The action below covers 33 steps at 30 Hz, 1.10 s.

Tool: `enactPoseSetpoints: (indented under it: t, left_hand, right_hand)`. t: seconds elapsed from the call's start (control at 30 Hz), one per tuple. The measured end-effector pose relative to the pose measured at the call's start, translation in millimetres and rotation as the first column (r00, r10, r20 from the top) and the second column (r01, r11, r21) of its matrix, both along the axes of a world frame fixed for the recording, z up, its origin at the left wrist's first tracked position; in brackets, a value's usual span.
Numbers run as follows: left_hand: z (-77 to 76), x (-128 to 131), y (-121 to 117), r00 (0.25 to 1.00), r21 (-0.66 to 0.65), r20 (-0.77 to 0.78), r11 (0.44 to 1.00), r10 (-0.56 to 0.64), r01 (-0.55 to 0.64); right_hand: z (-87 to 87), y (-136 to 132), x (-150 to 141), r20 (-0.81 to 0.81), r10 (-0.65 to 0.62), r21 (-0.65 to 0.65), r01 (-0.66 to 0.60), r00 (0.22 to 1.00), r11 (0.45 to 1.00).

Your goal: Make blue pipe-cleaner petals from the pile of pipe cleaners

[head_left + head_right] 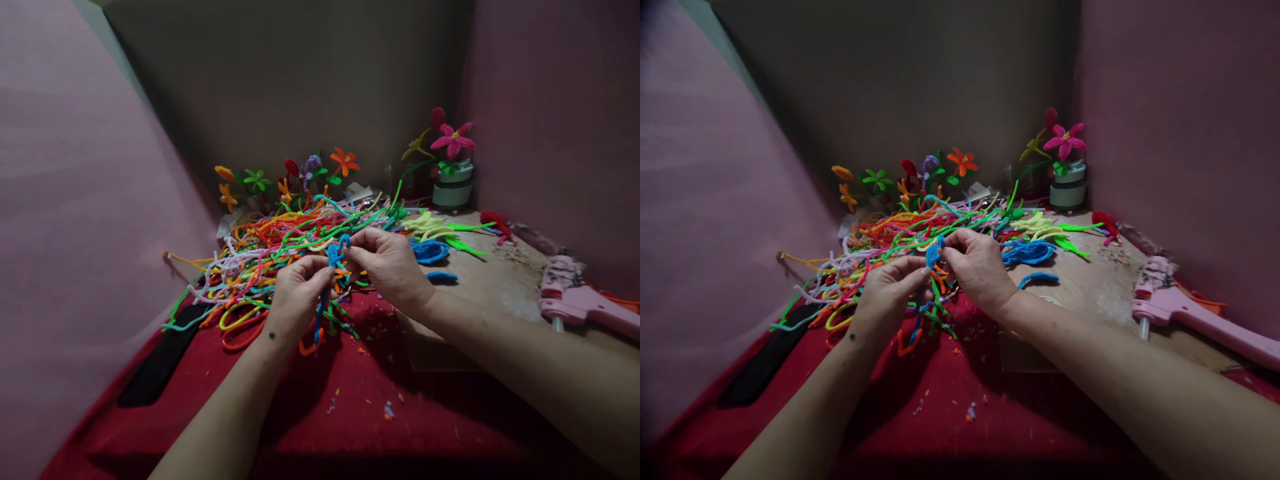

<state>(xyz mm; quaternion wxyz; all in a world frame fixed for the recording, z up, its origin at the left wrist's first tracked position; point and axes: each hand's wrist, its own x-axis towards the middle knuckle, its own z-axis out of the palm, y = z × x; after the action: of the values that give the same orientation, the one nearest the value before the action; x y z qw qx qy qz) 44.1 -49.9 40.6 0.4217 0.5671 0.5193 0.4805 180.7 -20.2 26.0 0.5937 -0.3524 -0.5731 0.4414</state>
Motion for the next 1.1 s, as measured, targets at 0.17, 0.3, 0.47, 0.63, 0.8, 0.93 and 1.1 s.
enactPoseSetpoints:
  t: [0.17,0.3,0.47,0.63,0.8,0.93,1.1]
  left_hand:
    - [-1.3,0.0,0.9,1.000,0.008,-0.014,1.000,-0.001,0.001]
    - [-1.7,1.4,0.1,0.999,0.038,-0.051,0.999,0.019,-0.017]
    - [-2.1,1.1,-1.1,0.998,0.057,-0.054,0.998,0.016,-0.013]
    - [-1.0,1.2,-1.4,1.000,0.033,-0.010,0.999,-0.008,0.008]
    - [-4.2,0.9,0.7,0.998,0.030,0.050,0.999,-0.033,0.032]
    - [-7.7,-0.7,3.1,0.993,-0.013,0.117,0.999,-0.035,0.037]
    - [-5.8,0.6,3.7,0.994,0.029,0.108,0.999,-0.024,0.021]
  right_hand:
    - [-2.7,1.5,-0.8,0.111,-0.049,0.065,0.042,0.993,0.997]
    - [-2.8,0.9,-0.3,0.108,-0.039,0.059,0.033,0.993,0.998]
    - [-1.7,0.0,0.8,0.120,-0.033,0.057,0.026,0.992,0.998]
    - [-3.9,-1.6,-2.6,0.063,0.044,-0.003,-0.044,0.997,0.999]
    - [-9.1,-1.0,-6.8,0.021,0.129,-0.088,-0.127,0.991,0.988]
    - [-9.4,-2.8,-9.5,-0.075,0.170,-0.189,-0.181,0.983,0.965]
    - [-6.0,-3.3,-8.2,-0.237,0.263,-0.236,-0.318,0.935,0.918]
